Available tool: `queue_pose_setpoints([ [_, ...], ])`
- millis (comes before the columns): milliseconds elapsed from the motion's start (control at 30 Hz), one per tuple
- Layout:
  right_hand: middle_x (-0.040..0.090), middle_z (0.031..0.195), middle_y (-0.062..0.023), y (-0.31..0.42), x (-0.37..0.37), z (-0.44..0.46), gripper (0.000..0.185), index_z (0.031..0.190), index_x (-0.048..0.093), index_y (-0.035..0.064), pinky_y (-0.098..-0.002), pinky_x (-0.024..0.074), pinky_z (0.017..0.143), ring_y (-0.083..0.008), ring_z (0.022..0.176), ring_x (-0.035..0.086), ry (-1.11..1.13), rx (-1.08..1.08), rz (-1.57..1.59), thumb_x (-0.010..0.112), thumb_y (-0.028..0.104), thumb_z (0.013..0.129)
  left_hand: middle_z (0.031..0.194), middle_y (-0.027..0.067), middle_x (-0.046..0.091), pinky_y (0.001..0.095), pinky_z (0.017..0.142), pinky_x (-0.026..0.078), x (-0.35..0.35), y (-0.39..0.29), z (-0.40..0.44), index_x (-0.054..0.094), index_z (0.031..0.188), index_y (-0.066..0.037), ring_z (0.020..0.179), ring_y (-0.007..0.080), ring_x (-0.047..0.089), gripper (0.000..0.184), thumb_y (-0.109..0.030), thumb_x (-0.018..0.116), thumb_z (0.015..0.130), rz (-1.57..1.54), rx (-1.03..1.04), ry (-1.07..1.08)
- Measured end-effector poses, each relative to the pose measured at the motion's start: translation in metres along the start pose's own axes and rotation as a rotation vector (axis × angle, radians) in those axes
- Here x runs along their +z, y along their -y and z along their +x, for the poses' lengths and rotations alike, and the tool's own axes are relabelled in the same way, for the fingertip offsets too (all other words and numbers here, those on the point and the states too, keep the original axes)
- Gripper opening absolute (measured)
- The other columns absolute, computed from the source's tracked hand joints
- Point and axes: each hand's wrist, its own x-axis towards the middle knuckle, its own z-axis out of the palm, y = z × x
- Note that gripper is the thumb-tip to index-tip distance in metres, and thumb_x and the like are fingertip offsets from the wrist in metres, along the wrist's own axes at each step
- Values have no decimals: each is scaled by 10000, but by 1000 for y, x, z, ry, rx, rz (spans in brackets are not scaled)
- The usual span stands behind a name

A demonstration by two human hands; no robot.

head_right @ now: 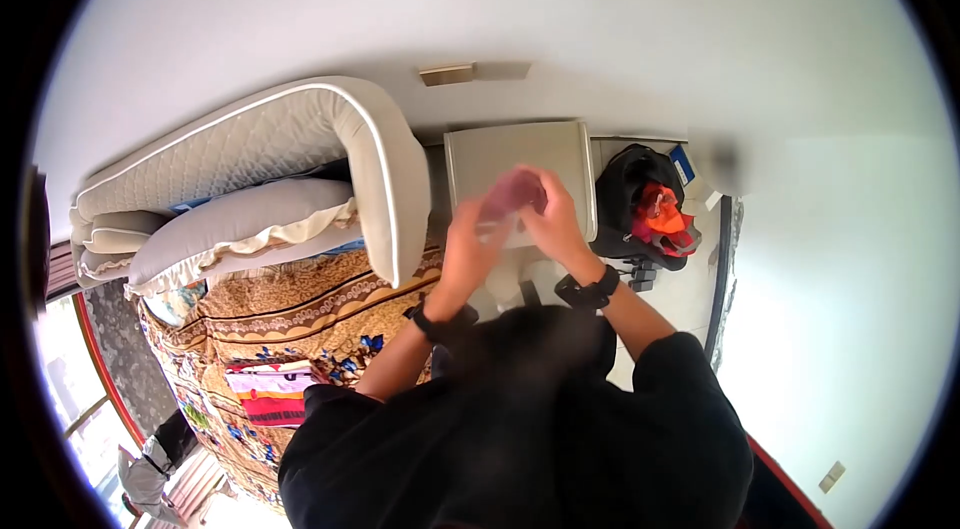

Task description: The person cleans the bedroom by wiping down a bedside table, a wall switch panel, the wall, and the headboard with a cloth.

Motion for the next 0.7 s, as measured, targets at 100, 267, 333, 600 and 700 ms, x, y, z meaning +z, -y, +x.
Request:
queue_pose_setpoints([
  [100, 620, 1148, -46, -25, -18, 42, 481, 1370, 466, 37, -241, 526, 626, -83, 903, 606, -2, -77, 27, 622, 44, 915, 1021, 150, 658, 362, 770, 548, 34, 29, 47, 582, 1222, -4, 911, 242, 672, 348, -96, 678, 901, -59, -114, -136],
  [267, 631, 1051, -71, -62, -11, 133, 391, 1223, 517, 6, -239, 511, 620, -75, 879, 592, -236, -421, -248, 701, 124, 898, 944, 139, 675, 360, 719, 515, 54, 62, 119, 623, 1042, -8, 826, 259, 670, 204, -140, 686, 900, -96, -178, -383],
  [333, 631, 965, -68, -48, 5, 156, 347, 1139, 524, 2, -237, 500, 585, -73, 816, 585, -270, -269, -144, 722, 136, 887, 820, 96, 629, 313, 642, 488, 57, 82, 149, 602, 965, 14, 703, 179, 594, 160, -103, 690, 899, -57, -61, -537],
  [600, 605, 808, -46, -74, 4, 208, 231, 940, 519, 10, -233, 489, 535, -67, 677, 548, -629, -503, -257, 707, 141, 908, 752, 110, 597, 311, 580, 467, 67, 78, 204, 601, 908, 12, 621, 191, 559, 123, -57, 694, 865, 170, 235, -620],
  [700, 612, 820, -50, -81, -17, 203, 218, 936, 520, 10, -231, 486, 533, -65, 670, 548, -600, -394, -153, 690, 146, 925, 839, 124, 598, 426, 588, 480, 81, 82, 209, 597, 917, -62, 700, 359, 612, 162, -156, 714, 857, 207, 220, -540],
])
